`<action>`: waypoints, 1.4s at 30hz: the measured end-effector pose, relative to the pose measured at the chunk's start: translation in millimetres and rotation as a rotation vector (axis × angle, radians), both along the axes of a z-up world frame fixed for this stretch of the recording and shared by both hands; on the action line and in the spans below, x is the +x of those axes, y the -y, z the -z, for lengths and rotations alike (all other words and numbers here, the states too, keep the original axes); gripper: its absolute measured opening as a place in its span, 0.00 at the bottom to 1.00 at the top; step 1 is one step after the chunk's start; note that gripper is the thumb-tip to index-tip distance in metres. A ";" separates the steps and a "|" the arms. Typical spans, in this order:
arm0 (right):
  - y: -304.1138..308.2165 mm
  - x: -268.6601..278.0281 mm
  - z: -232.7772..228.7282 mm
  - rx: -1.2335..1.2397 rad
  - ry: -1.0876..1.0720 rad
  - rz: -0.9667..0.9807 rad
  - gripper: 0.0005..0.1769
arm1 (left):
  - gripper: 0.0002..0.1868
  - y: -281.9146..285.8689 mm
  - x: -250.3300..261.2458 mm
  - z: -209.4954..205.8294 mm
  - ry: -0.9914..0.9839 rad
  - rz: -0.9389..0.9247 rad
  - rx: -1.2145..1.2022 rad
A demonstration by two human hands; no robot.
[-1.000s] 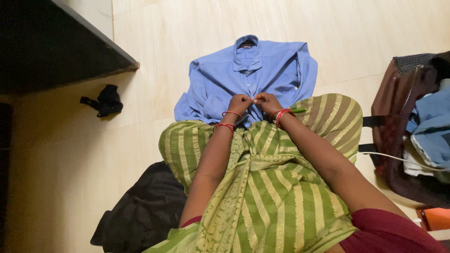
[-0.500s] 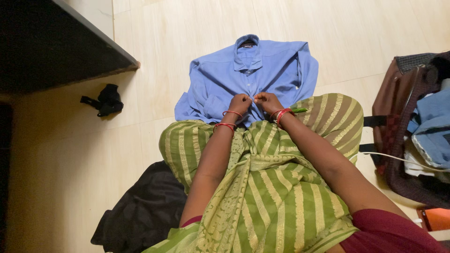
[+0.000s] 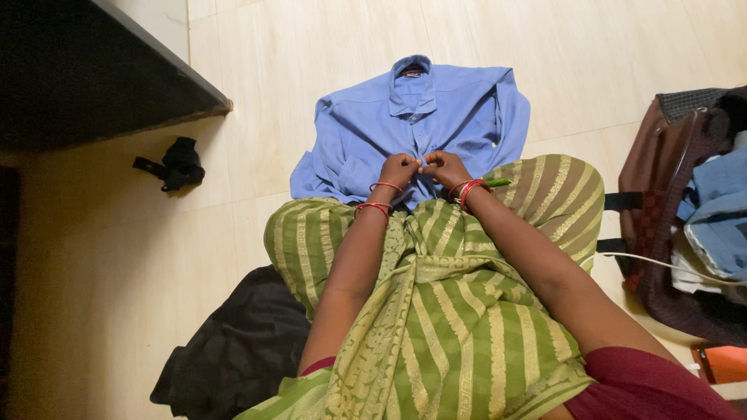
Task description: The person folds a blue shirt by first smoothing it on the floor, then folding the sleeves and the body of the shirt into a square, and finally placing it into a bag.
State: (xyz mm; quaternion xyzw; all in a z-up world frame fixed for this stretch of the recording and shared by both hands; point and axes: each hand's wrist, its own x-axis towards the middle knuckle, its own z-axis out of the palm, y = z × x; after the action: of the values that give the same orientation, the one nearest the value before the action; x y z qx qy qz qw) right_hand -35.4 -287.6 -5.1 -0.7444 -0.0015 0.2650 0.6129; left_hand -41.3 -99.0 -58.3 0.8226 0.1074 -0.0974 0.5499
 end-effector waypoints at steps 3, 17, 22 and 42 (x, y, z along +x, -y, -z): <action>-0.3 0.4 -3.5 -0.030 -0.027 0.012 0.15 | 0.18 -0.4 -0.7 1.1 0.020 0.022 -0.061; 0.1 1.9 7.3 0.049 0.064 0.057 0.12 | 0.18 1.6 5.0 19.6 0.060 0.088 -0.010; 0.1 5.4 20.1 0.135 0.030 0.096 0.10 | 0.16 -0.8 1.5 9.6 0.146 0.112 -0.111; 3.0 -0.8 26.8 -0.254 0.465 0.019 0.14 | 0.11 -36.9 39.8 11.6 0.256 -0.520 -0.468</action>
State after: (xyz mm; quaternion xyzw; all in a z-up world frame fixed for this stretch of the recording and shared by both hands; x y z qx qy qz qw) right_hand -36.2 -290.6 -31.9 -0.8563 -0.1019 0.0794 0.5000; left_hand -1.5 -62.1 -69.9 0.6255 0.2179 0.1273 0.7383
